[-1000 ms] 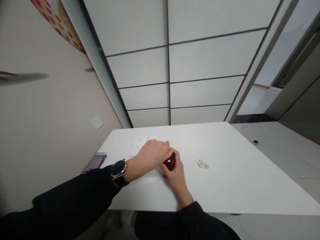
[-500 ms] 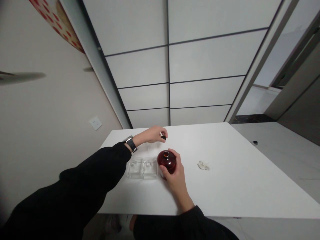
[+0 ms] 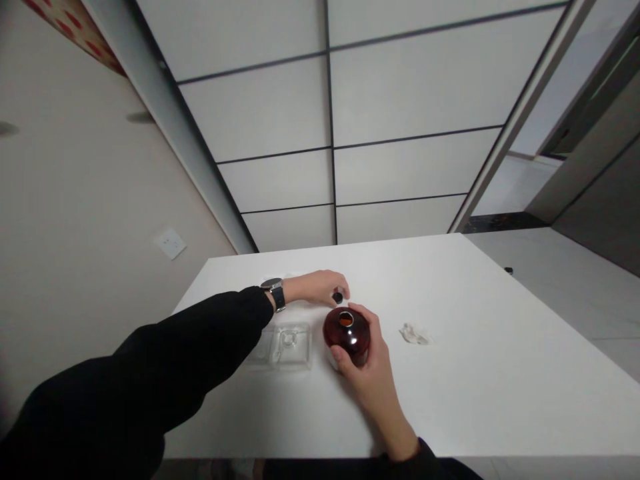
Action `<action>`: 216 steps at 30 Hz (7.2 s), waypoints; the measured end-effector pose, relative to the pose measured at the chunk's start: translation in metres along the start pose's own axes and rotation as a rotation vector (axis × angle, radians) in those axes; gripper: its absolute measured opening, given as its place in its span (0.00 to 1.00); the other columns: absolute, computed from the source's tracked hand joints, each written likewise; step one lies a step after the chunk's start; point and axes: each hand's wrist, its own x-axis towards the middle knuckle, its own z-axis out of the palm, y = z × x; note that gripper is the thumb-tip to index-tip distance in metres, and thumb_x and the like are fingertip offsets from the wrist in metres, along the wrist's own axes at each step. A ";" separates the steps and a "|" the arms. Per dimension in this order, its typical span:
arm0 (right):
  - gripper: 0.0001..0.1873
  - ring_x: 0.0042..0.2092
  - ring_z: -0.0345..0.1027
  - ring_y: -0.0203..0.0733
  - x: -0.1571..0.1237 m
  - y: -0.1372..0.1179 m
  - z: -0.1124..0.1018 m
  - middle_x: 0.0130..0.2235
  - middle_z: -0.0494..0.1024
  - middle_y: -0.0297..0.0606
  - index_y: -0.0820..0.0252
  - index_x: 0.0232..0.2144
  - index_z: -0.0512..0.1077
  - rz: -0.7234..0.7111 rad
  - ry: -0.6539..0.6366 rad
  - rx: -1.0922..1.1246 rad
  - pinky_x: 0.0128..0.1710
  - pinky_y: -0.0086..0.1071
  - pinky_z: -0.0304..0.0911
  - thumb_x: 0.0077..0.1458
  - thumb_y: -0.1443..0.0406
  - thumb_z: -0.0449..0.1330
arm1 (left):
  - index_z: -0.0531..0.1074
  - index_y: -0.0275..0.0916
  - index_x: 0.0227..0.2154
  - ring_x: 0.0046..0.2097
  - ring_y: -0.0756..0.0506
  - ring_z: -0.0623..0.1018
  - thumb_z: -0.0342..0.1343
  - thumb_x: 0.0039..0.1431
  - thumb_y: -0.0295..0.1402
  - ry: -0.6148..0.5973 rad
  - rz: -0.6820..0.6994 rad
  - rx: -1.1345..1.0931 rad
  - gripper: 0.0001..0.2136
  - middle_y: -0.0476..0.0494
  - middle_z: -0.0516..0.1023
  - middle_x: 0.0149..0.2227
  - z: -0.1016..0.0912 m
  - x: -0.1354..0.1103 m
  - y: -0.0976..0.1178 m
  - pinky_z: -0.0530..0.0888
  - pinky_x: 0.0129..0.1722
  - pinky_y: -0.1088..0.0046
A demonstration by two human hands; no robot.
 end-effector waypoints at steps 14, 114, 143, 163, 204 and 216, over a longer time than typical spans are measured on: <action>0.37 0.49 0.81 0.56 -0.043 -0.025 -0.020 0.51 0.81 0.49 0.52 0.57 0.68 -0.069 -0.218 -0.015 0.45 0.43 0.79 0.52 0.44 0.71 | 0.56 0.41 0.70 0.72 0.34 0.64 0.72 0.55 0.43 0.577 -0.391 -0.546 0.45 0.31 0.60 0.73 0.053 -0.235 0.031 0.60 0.73 0.49; 0.37 0.57 0.79 0.57 -0.060 -0.059 0.029 0.59 0.81 0.48 0.49 0.61 0.71 -0.078 -0.362 0.093 0.54 0.47 0.78 0.55 0.43 0.70 | 0.64 0.54 0.69 0.61 0.38 0.80 0.67 0.65 0.41 0.331 -0.154 0.055 0.33 0.41 0.75 0.66 -0.024 -0.287 0.119 0.80 0.58 0.60; 0.39 0.58 0.79 0.58 -0.061 -0.056 0.029 0.60 0.80 0.48 0.49 0.62 0.71 -0.075 -0.363 0.124 0.55 0.49 0.77 0.54 0.43 0.70 | 0.65 0.52 0.68 0.60 0.38 0.80 0.70 0.62 0.40 0.317 -0.154 0.133 0.34 0.42 0.76 0.64 -0.028 -0.283 0.123 0.79 0.58 0.61; 0.37 0.57 0.79 0.57 -0.060 -0.058 0.029 0.59 0.81 0.47 0.47 0.62 0.70 -0.096 -0.354 0.110 0.55 0.49 0.78 0.55 0.43 0.70 | 0.59 0.56 0.71 0.60 0.38 0.79 0.66 0.66 0.44 0.273 -0.172 0.172 0.34 0.45 0.73 0.67 -0.029 -0.287 0.122 0.78 0.57 0.60; 0.37 0.56 0.80 0.54 -0.060 -0.060 0.031 0.58 0.82 0.44 0.46 0.62 0.69 -0.138 -0.333 0.062 0.52 0.45 0.79 0.57 0.40 0.66 | 0.65 0.48 0.62 0.53 0.35 0.83 0.77 0.51 0.37 0.276 -0.206 0.165 0.38 0.42 0.80 0.59 -0.034 -0.282 0.132 0.78 0.50 0.59; 0.36 0.56 0.80 0.52 -0.060 -0.060 0.031 0.58 0.82 0.45 0.47 0.62 0.68 -0.142 -0.328 0.046 0.53 0.43 0.78 0.58 0.40 0.65 | 0.65 0.50 0.61 0.51 0.35 0.84 0.78 0.50 0.38 0.268 -0.216 0.193 0.38 0.43 0.81 0.58 -0.037 -0.279 0.135 0.79 0.49 0.57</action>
